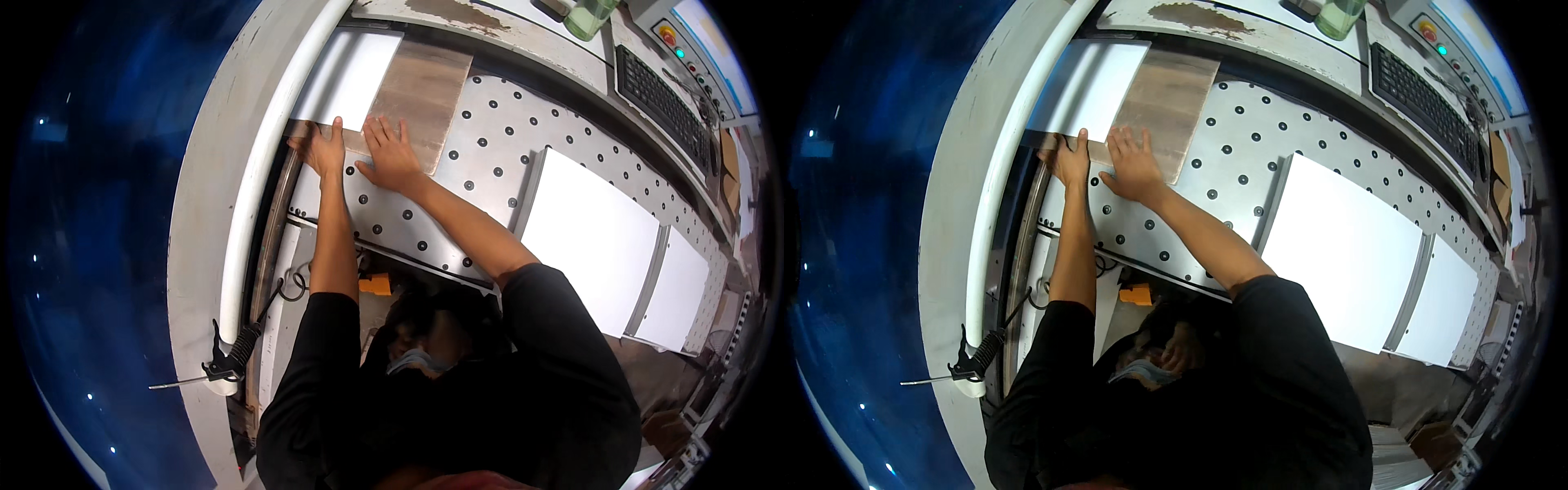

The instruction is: The person places white rectangular sheets onto a perforated metal conveyor belt of a machine. They use a handheld tool to press down on the sheets, then slide them into the machine's intake. The person repeats this process for multiple sheets, retrieving them from a nearby stack.

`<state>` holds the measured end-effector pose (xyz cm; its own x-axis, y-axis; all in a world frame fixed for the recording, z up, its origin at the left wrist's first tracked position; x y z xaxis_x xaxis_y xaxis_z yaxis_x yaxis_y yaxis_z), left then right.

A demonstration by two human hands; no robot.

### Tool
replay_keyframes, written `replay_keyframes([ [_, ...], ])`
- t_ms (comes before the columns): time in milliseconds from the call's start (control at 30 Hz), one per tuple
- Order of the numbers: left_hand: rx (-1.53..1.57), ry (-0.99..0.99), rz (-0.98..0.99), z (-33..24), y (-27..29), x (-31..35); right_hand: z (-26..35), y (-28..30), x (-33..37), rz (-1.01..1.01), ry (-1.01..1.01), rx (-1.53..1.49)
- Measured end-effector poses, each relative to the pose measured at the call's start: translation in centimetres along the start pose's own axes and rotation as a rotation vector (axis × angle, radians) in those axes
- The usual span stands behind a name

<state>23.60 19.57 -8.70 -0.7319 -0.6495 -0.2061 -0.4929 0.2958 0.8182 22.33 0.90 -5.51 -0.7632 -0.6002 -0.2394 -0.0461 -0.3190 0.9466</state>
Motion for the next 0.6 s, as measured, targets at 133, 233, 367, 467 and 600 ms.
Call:
replay_keyframes([
  [133, 0.026, 0.004, 0.023, -0.03, -0.02, 0.09, -0.05, -0.02, 0.01, 0.007, -0.006, 0.002],
  [233, 0.025, 0.008, 0.016, -0.30, 0.20, 0.35, -0.05, -0.22, 0.13, 0.023, -0.010, 0.003],
  [367, -0.019, 0.006, -0.002, 0.46, 0.05, 0.11, 0.19, 0.02, 0.21, 0.009, -0.008, 0.012],
  [467, 0.000, 0.033, -0.001, 0.32, -0.18, 0.28, 0.12, -0.08, 0.21, 0.005, -0.018, 0.008],
  [600, -0.006, -0.023, -0.017, -0.01, 0.68, 0.80, 0.66, -0.02, 0.60, -0.043, -0.051, -0.052],
])
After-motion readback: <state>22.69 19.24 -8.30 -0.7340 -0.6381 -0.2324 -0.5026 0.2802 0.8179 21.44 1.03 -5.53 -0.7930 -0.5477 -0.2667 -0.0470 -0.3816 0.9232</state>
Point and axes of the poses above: each hand's wrist, its own x-axis away from the middle knuckle, its own y-axis out of the back of the hand, z = x × y, the point moved 6 cm from there along -x, towards the middle knuckle, and after that the axes turned 4 degrees about x, right-handed, at the moved point
